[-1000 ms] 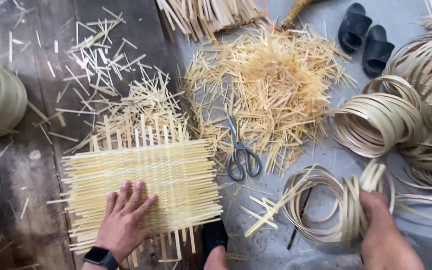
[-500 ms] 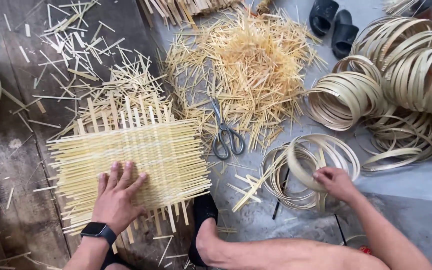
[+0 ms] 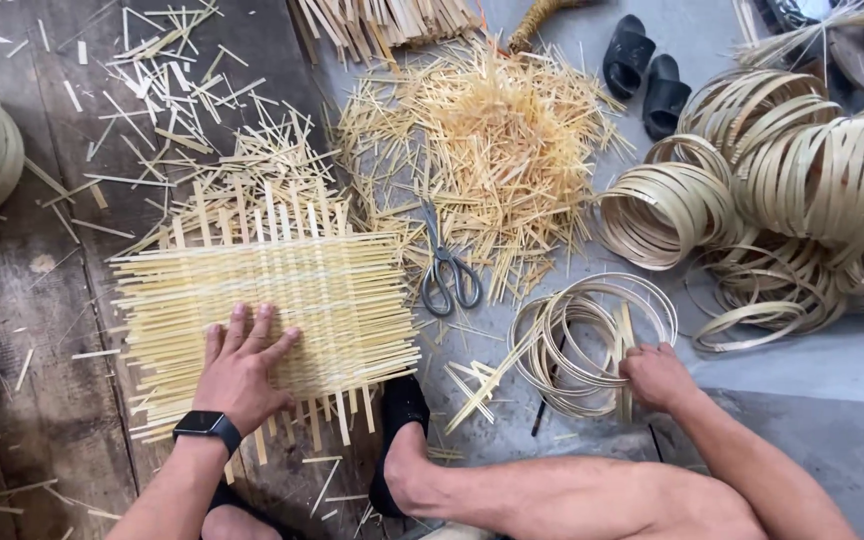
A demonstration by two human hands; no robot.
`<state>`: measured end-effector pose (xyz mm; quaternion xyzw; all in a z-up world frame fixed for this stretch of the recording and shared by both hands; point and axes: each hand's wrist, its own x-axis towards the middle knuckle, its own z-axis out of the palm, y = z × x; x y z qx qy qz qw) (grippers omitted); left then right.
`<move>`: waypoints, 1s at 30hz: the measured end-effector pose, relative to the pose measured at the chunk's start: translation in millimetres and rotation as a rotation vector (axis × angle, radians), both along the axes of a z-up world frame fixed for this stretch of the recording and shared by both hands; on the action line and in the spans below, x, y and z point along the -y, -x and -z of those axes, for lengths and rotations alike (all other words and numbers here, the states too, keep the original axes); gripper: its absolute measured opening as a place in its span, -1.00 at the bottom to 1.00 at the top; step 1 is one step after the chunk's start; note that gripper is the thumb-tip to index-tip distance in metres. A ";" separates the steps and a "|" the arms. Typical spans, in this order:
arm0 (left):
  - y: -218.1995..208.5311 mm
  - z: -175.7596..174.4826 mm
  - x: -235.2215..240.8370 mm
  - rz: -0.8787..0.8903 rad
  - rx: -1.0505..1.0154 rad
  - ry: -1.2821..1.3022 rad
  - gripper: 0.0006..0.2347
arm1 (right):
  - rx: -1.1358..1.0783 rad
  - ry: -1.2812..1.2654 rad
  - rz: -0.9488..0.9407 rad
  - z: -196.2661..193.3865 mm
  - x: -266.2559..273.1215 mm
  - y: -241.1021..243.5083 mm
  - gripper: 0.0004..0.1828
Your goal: The person sits on the floor and repeatedly trims the protruding bamboo strips from the edge of a round woven basket using scissors. They hold the basket against a wooden block, cut the excess strips, and then stack the finished basket with others.
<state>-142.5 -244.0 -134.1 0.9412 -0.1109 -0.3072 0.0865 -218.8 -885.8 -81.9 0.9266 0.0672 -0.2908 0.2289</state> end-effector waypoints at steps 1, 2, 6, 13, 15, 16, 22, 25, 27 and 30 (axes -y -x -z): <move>-1.1 1.4 0.4 -0.007 0.004 0.000 -0.14 | 0.004 0.000 -0.007 -0.9 5.6 -2.8 -0.84; -0.1 3.1 -0.8 0.009 0.024 0.015 -0.15 | 0.008 -0.025 0.027 0.5 9.8 -3.3 -0.85; 0.5 3.4 -1.7 0.002 0.046 0.041 -0.14 | 0.031 -0.019 0.151 -25.3 -18.2 -13.7 -0.77; 0.3 3.3 1.4 0.001 0.036 0.019 -0.14 | 0.046 -0.430 0.556 -7.1 -13.5 -16.5 -0.59; 1.6 6.1 0.2 0.002 0.052 0.038 -0.15 | 0.220 -0.406 0.437 12.0 -1.0 -12.5 -0.57; 2.1 5.5 -0.1 0.002 0.050 0.035 -0.15 | 0.218 -0.408 0.438 11.8 -1.0 -14.0 -0.57; 0.4 5.6 1.8 -0.009 0.031 0.027 -0.14 | 0.192 -0.524 0.765 -9.7 -6.5 -27.2 -0.58; 1.0 11.2 2.3 0.008 0.078 0.041 -0.14 | 0.417 -0.311 0.481 -37.7 -29.5 -35.5 -0.69; -1.1 1.2 4.6 0.037 0.034 -0.008 -0.12 | 0.617 -0.546 0.203 -78.5 -79.9 -51.8 -0.62; -10.3 -33.3 10.1 0.058 -0.068 -0.039 -0.07 | 0.622 -0.939 0.197 -126.9 -147.2 -73.0 -0.53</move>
